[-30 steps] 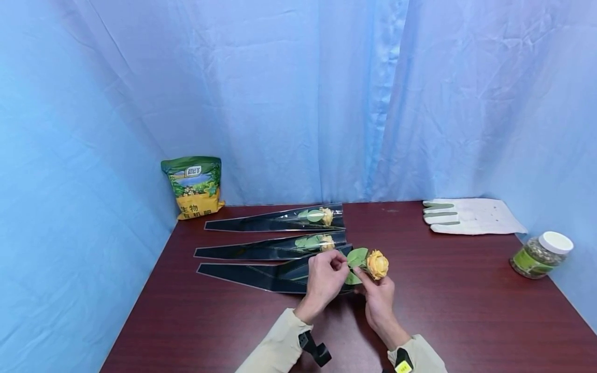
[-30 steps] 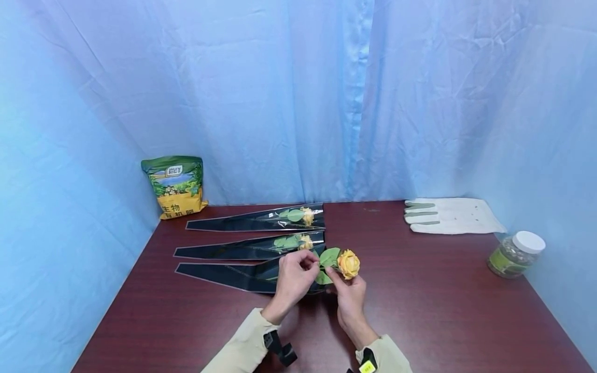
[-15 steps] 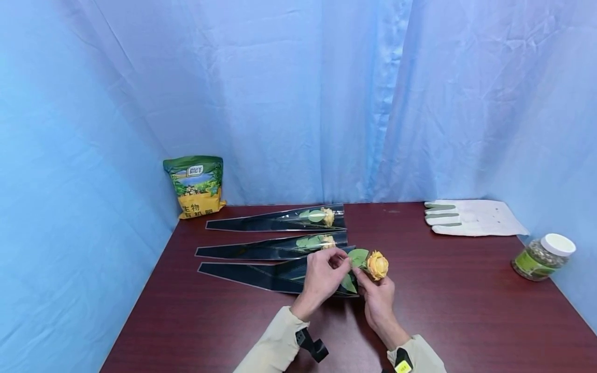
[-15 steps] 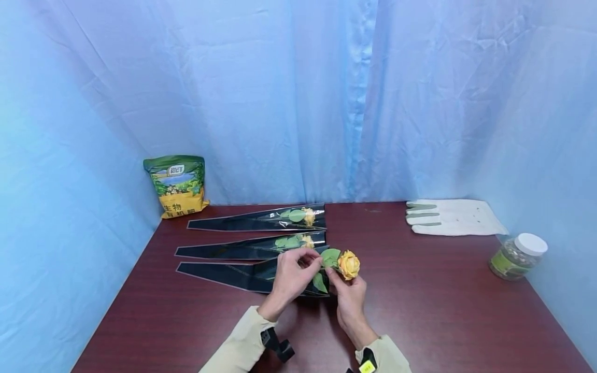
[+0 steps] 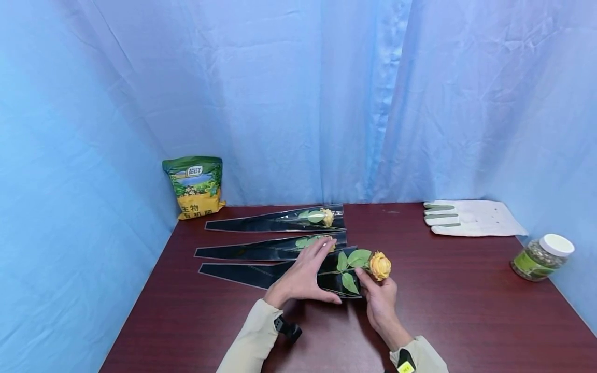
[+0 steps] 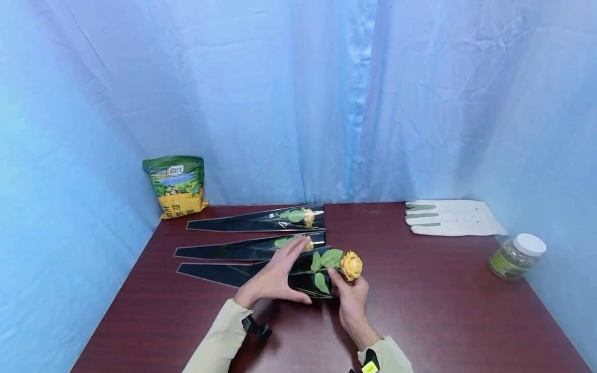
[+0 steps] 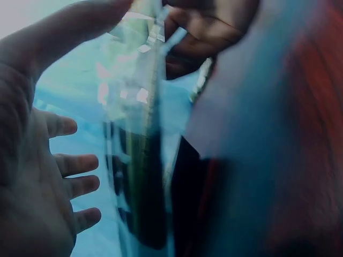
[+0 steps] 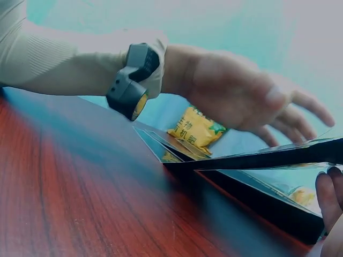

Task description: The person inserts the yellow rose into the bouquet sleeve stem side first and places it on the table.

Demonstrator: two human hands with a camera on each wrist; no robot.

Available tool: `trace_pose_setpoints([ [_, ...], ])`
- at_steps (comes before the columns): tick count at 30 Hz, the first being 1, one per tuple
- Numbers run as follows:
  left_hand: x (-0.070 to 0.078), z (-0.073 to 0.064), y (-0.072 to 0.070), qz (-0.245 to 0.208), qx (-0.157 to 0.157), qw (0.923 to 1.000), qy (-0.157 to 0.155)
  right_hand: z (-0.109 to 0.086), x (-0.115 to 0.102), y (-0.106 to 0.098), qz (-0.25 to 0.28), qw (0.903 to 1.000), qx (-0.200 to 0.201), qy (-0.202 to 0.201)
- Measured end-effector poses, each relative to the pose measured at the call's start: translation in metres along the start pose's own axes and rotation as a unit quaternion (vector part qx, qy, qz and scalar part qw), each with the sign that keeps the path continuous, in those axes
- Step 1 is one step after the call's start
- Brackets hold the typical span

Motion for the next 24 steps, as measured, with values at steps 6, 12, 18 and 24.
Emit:
trace_pose_setpoints([
  [6,-0.005,-0.001,0.014,0.069,-0.013,0.9975,0.009,0.001,-0.001,0.000,0.009,1.0000,0.000,0.003],
  [12,-0.007,0.002,0.023,0.123,0.006,0.9923,0.003,0.001,-0.003,0.001,0.019,0.9998,-0.006,0.005],
  [18,-0.009,0.003,0.029,0.139,0.010,0.9899,-0.027,0.001,-0.003,0.003,0.021,0.9995,-0.022,0.012],
  [24,-0.011,0.004,0.029,0.123,0.020,0.9912,-0.044,0.001,-0.007,0.004,-0.009,0.9942,-0.107,0.002],
])
Point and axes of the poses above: each hand's wrist, its own z-axis towards the middle knuckle, its own y-axis out of the palm, x = y × z, the point moved 6 cm from there along z, towards the middle knuckle, and after that the axes turned 7 degrees about -y, right-handed, at the moved point
